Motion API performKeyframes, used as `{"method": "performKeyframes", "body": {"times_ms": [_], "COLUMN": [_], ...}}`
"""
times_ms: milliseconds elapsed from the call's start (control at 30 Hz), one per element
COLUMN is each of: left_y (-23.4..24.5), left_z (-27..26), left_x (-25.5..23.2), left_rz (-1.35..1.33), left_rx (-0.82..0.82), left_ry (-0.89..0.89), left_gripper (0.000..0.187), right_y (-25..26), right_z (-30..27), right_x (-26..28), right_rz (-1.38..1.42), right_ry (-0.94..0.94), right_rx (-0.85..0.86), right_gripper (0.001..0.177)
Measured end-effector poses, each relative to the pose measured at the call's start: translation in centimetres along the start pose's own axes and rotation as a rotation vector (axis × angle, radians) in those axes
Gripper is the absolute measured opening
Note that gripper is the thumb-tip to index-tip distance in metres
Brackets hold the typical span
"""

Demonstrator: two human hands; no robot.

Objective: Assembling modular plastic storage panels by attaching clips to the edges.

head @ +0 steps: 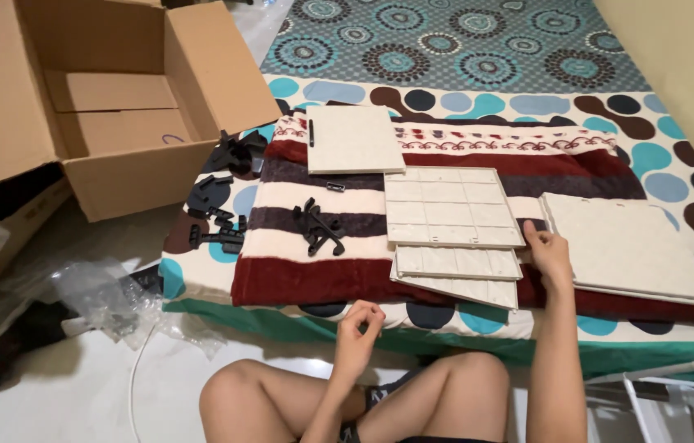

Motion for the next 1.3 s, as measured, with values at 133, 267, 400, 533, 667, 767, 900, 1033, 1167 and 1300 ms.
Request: {"method": "performKeyframes", "body": {"times_ms": [133, 267, 400, 533, 667, 767, 900, 1033, 1167, 1300], "left_y": [0.0, 0.2, 0.7, 0.4, -1.9, -5.8, -8.0, -3.4, 6.2, 12.9], "left_z": [-0.2, -0.3, 0.2, 0.6, 0.8, 0.2, 0.0, 0.3, -0.3, 0.5], "left_x": [-0.4, -0.3, -0.5, -5.4, -11.8, -17.0, -19.2, -18.1, -22.8, -26.4], "left_rz": [0.063, 0.079, 0.037, 0.155, 0.549, 0.678, 0.836, 0.830, 0.847, 0.956], "left_rx": [-0.012, -0.036, -0.074, -0.096, -0.012, 0.071, -0.018, -0.027, -0.016, 0.184], "left_ry": [0.003, -0.055, 0.067, 0.075, -0.370, -0.575, -0.623, -0.530, -0.509, -0.346], "left_gripper": [0.029, 0.022, 0.011, 0.020, 0.054, 0.073, 0.087, 0.086, 0.050, 0.027], "right_y": [-1.2, -0.8, 1.2, 5.8, 9.4, 10.5, 8.2, 4.6, 2.6, 1.8], "right_z": [-1.2, -1.6, -3.0, -6.3, -9.9, -13.7, -18.8, -22.0, -24.7, -27.9], "right_x": [2.9, 4.1, 6.6, 11.3, 15.6, 20.4, 26.9, 30.5, 32.7, 33.4], "right_rz": [0.091, 0.269, 0.559, 0.585, 0.685, 0.679, 0.620, 0.600, 0.638, 0.560], "right_ry": [0.014, 0.117, 0.194, 0.184, 0.329, 0.351, 0.457, 0.594, 0.615, 0.811], "right_rx": [-0.037, -0.067, -0.121, -0.186, -0.158, -0.131, 0.009, 0.097, 0.205, 0.278], "right_gripper": [0.044, 0.037, 0.028, 0.027, 0.027, 0.026, 0.025, 0.023, 0.019, 0.013]}}
Point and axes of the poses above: each hand's wrist, its own z-axis towards the middle knuckle, its own y-axis out of the back of the hand, x = y × z, the point moved 6 cm from there along z, towards the middle knuckle, and after that the axes turned 2 degrees about -x, right-handed, at the moved point
